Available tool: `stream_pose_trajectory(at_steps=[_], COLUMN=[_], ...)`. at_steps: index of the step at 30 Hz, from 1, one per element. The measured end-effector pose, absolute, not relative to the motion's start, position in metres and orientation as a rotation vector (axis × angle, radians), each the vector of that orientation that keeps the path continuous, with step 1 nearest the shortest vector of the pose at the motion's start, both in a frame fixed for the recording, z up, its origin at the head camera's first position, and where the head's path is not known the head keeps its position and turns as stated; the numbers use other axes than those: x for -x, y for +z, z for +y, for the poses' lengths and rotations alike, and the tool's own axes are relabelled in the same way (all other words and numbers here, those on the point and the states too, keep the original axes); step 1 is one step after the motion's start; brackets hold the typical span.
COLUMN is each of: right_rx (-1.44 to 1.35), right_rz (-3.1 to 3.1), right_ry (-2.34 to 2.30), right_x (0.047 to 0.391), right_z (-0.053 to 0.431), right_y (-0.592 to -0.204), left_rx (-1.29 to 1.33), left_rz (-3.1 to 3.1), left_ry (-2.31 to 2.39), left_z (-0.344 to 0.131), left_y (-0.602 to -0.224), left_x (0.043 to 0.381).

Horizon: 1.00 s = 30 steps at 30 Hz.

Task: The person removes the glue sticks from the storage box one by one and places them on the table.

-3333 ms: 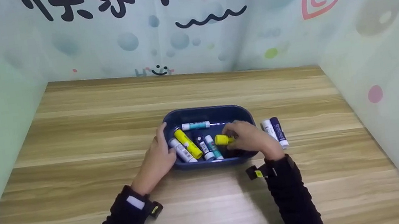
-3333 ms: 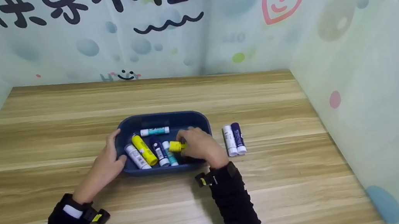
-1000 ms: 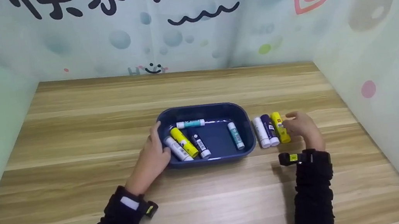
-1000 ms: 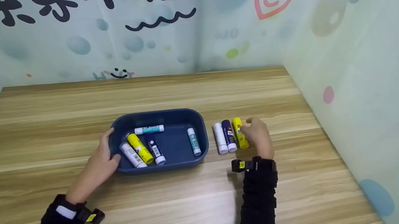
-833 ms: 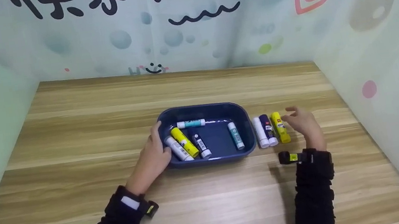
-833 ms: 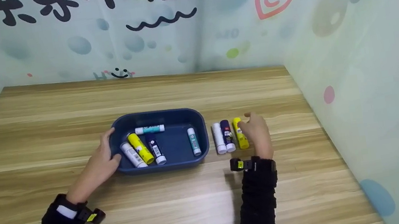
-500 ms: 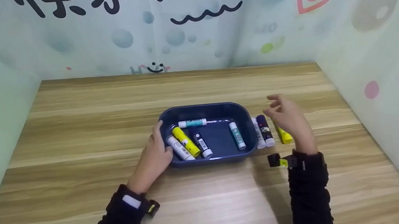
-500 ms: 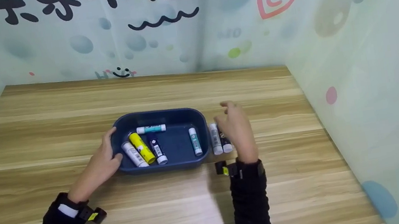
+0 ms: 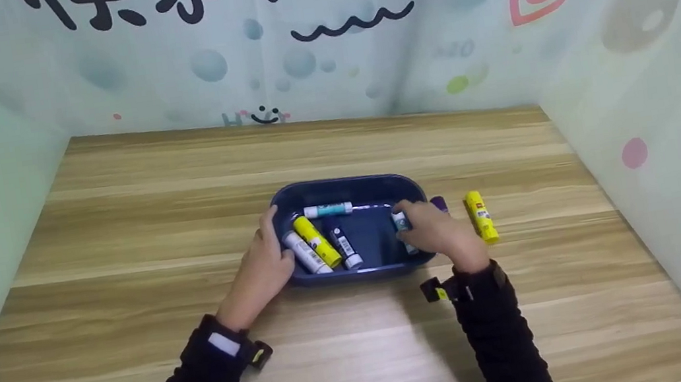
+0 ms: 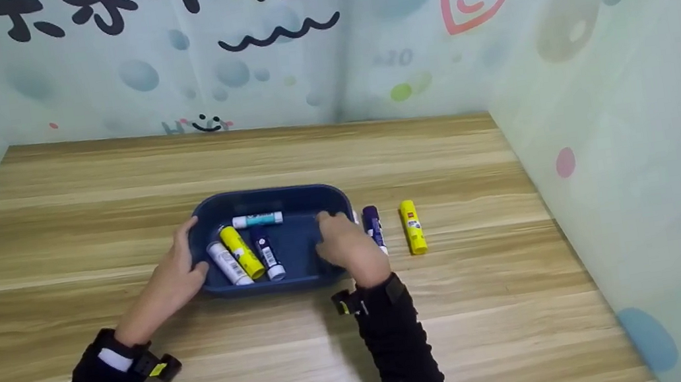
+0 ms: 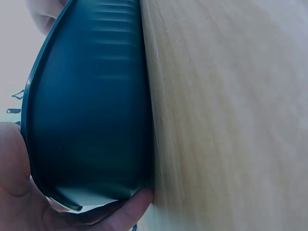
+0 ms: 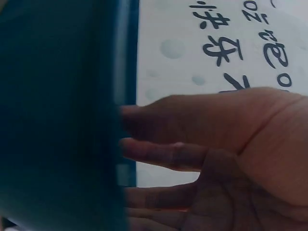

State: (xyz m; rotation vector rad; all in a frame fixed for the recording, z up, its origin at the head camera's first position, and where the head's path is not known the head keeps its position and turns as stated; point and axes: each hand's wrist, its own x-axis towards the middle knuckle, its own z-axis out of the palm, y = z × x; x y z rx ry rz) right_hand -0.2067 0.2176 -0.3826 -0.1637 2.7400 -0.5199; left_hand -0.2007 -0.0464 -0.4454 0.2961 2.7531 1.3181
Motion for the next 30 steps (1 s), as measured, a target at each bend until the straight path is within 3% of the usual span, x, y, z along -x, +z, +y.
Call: stream_pose_trajectory(at_steps=[17,30], right_rx=[0.052,0.1], right_rz=[3.011,2.917], right_ry=[-0.244,-0.608], right_x=[0.212,0.214], right_z=[0.194,0.216], right_y=[-0.425,-0.395], left_rx=[-0.271,-0.29], left_rz=[2.744,2.741], left_ry=[1.307,1.321], left_z=[-0.047,-0.047], left_y=[-0.444,-0.446], left_x=[0.2,0.199])
